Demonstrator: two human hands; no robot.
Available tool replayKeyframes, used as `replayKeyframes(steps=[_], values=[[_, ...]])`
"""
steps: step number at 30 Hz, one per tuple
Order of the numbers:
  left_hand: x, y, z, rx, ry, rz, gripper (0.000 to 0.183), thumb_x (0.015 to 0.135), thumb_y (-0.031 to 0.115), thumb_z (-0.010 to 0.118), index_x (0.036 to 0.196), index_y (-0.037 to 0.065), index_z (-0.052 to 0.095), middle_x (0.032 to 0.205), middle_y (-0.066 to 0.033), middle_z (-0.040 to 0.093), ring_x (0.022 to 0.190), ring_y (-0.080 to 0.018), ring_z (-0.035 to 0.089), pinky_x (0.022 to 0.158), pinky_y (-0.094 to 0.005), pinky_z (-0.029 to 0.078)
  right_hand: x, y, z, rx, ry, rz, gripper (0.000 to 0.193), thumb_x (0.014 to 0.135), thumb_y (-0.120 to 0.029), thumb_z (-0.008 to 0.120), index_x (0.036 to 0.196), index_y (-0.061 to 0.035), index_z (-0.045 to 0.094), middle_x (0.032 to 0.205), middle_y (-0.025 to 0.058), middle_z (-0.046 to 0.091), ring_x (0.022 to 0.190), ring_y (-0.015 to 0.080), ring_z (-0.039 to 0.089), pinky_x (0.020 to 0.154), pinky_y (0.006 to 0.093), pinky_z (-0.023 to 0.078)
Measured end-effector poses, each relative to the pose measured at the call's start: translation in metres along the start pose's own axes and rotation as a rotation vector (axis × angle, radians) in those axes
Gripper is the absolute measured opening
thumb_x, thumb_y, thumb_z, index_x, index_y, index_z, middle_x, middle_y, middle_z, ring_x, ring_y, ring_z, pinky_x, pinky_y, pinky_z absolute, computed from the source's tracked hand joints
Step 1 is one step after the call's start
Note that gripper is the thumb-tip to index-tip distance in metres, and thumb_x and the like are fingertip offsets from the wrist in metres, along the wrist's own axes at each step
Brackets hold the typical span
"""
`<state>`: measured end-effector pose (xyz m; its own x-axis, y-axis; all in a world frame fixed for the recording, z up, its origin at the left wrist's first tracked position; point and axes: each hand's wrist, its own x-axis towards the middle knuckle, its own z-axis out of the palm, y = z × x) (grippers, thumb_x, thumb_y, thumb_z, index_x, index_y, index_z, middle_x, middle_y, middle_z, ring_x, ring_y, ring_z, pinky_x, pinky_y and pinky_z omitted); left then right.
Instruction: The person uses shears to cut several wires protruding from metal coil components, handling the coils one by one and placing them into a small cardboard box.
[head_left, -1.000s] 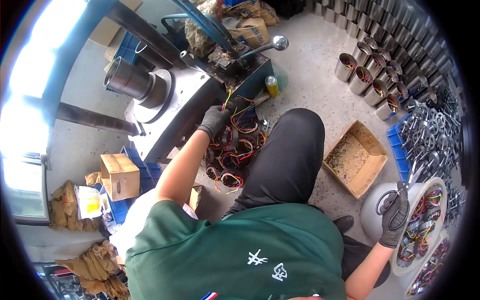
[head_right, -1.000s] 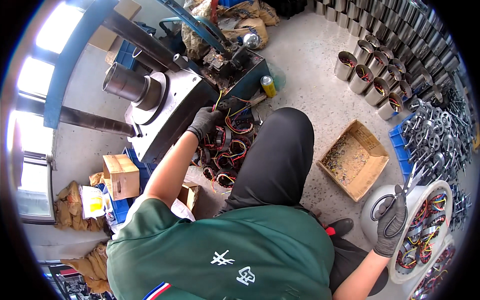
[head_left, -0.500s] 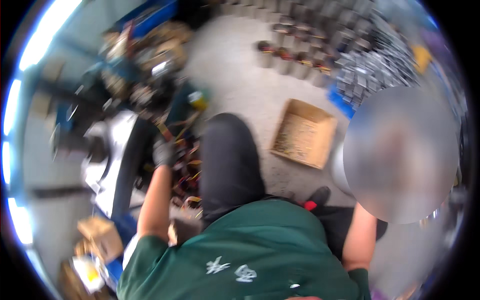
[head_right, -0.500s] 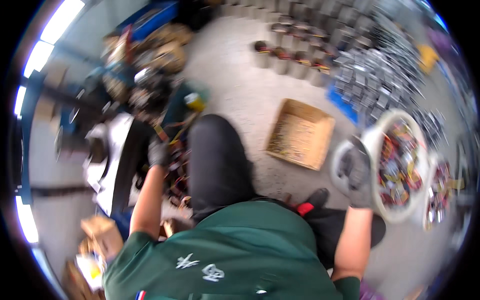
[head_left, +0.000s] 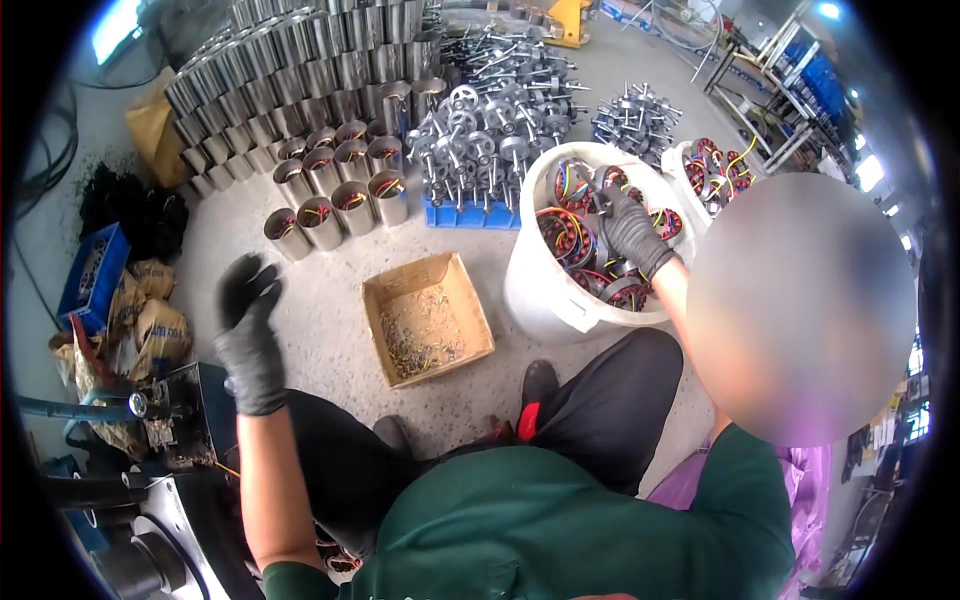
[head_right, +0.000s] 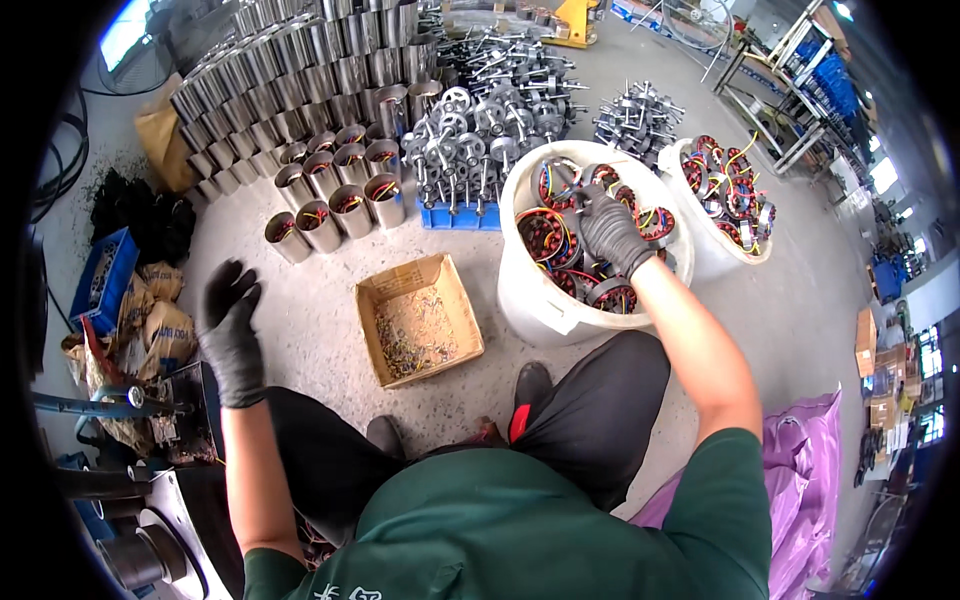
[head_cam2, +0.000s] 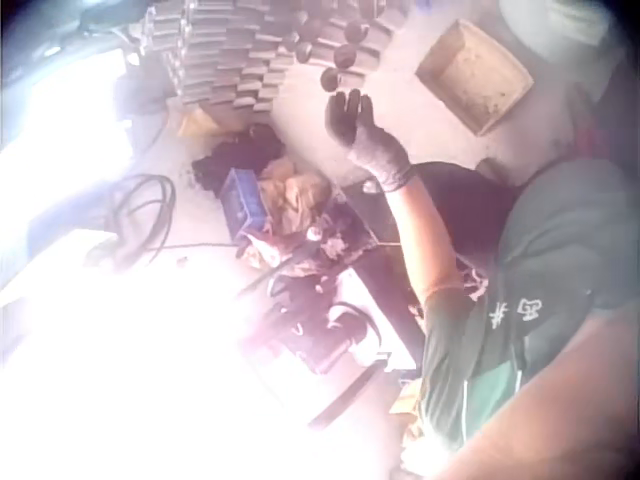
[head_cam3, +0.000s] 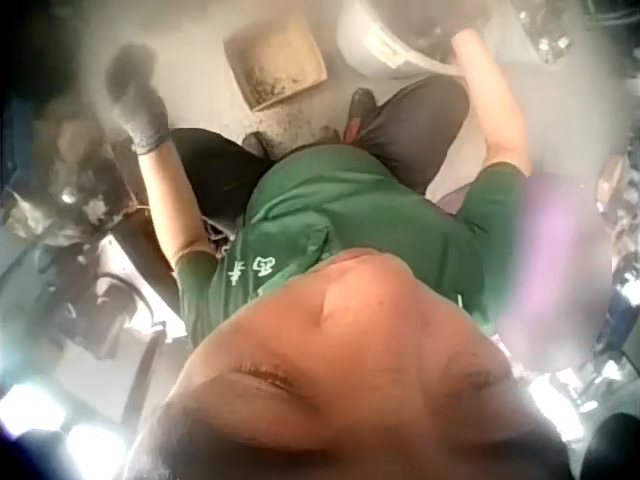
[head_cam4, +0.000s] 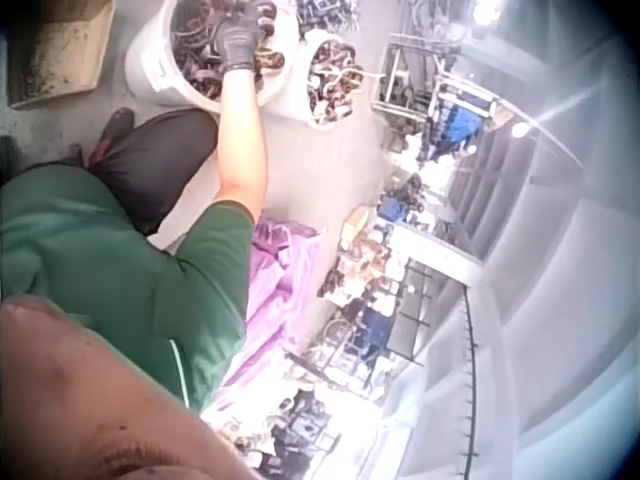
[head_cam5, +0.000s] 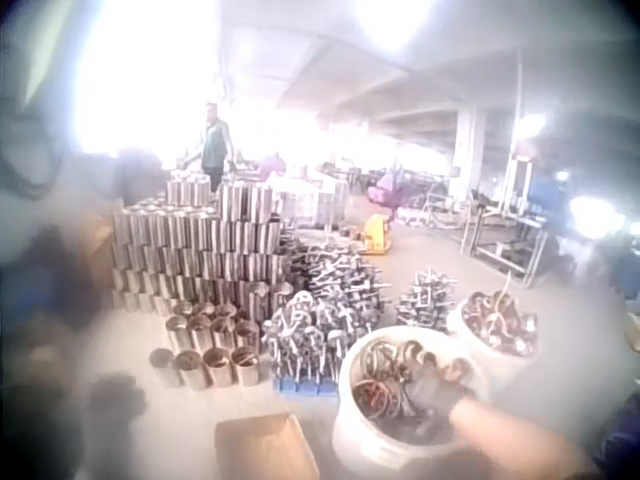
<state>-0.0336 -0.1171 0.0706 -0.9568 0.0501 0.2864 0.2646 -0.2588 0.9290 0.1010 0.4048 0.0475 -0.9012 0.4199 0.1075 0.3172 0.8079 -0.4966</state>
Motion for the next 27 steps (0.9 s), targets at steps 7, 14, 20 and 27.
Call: replayKeyframes(steps=[7,14,20,27], values=[[-0.015,-0.120,0.042,0.121,-0.226,-0.196,0.040,0.082,-0.012,0.048,0.116,0.004,0.062,0.109,-0.0087,0.065,0.103,-0.0189,0.062,0.092,-0.0330,0.052,0.087,-0.001,0.039,0.153,0.087,0.119,0.026,0.087,-0.019,0.063,0.110,-0.0068,0.061,0.095,0.0145,0.070,0.089,0.0304,0.067,0.079,0.0362,0.051],[-0.033,-0.157,0.068,0.580,-0.441,-0.126,0.025,0.090,-0.001,0.059,0.114,0.001,0.063,0.104,-0.0095,0.068,0.094,-0.0179,0.064,0.087,-0.0312,0.052,0.155,0.040,0.109,0.105,0.168,0.319,0.022,0.098,-0.026,0.044,0.100,-0.0098,0.059,0.089,0.0129,0.064,0.092,0.0258,0.062,0.083,0.0327,0.046],[-0.042,-0.146,0.108,0.509,-0.576,-0.037,0.024,0.088,0.007,0.062,0.110,0.000,0.066,0.104,-0.0192,0.068,0.092,-0.0312,0.067,0.084,-0.0378,0.052,0.135,0.104,0.070,-0.294,0.366,0.273,0.014,0.097,-0.017,0.051,0.100,-0.0083,0.062,0.080,0.0129,0.064,0.083,0.0271,0.066,0.074,0.0357,0.050],[-0.045,-0.112,0.093,0.268,-0.549,-0.185,0.043,0.085,0.001,0.069,0.127,0.001,0.057,0.115,-0.0114,0.063,0.108,-0.0215,0.062,0.092,-0.0335,0.051,0.061,-0.072,0.028,1.004,0.435,0.158,0.014,0.087,-0.005,0.064,0.097,-0.0071,0.055,0.082,0.0038,0.060,0.072,0.0160,0.055,0.060,0.0349,0.045]])
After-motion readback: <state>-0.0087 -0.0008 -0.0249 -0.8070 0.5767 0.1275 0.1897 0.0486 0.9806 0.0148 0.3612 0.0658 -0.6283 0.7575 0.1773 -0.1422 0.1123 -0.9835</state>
